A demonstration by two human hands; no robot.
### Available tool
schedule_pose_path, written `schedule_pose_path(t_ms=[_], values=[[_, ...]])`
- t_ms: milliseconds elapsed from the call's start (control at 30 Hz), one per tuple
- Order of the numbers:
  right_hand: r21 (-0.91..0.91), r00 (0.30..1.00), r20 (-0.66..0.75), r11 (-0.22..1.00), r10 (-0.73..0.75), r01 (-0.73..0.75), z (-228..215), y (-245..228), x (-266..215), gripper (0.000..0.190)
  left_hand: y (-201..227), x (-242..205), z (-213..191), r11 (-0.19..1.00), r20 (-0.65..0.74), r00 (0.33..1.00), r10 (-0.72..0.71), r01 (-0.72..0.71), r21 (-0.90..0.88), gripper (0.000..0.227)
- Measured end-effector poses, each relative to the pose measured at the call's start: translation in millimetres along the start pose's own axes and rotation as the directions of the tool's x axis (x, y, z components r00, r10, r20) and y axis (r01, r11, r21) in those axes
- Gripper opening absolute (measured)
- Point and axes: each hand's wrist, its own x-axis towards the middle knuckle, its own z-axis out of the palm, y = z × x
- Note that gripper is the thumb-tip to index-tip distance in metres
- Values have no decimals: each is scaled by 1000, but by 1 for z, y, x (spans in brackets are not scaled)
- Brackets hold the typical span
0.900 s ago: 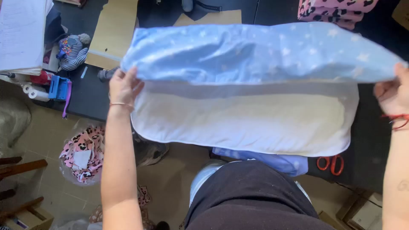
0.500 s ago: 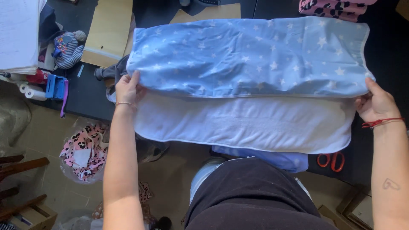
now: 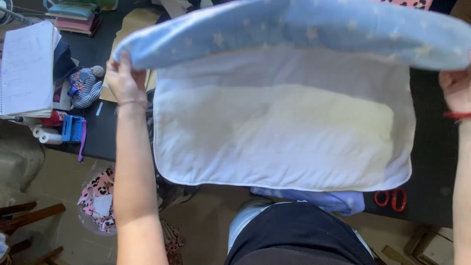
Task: Folding fabric garments and stacking them on a work table
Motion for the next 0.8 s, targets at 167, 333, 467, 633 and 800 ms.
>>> schedule_pose_path(t_ms=[167,333,467,633,800], values=[[-171,977,-211,985,-35,-2,80,25,-165,20,-60,-37,-64,935,-233,963,-137,203,291,23],[-341,951,-302,924,69,-175,63,47,-181,21,-49,-68,-78,881,-149,976,-156,206,426,34],[-788,979,-131,615,-156,-7,51,24,-232,26,-3,-125,-80,480,42,999,-33,-21,877,40],[-888,972,-201,397,123,-234,32,27,-292,45,9,-181,-108,109,-109,980,-167,129,986,49],[-636,999,-54,771,7,-40,-13,49,-277,11,13,-183,-135,53,-15,995,-102,20,998,35]])
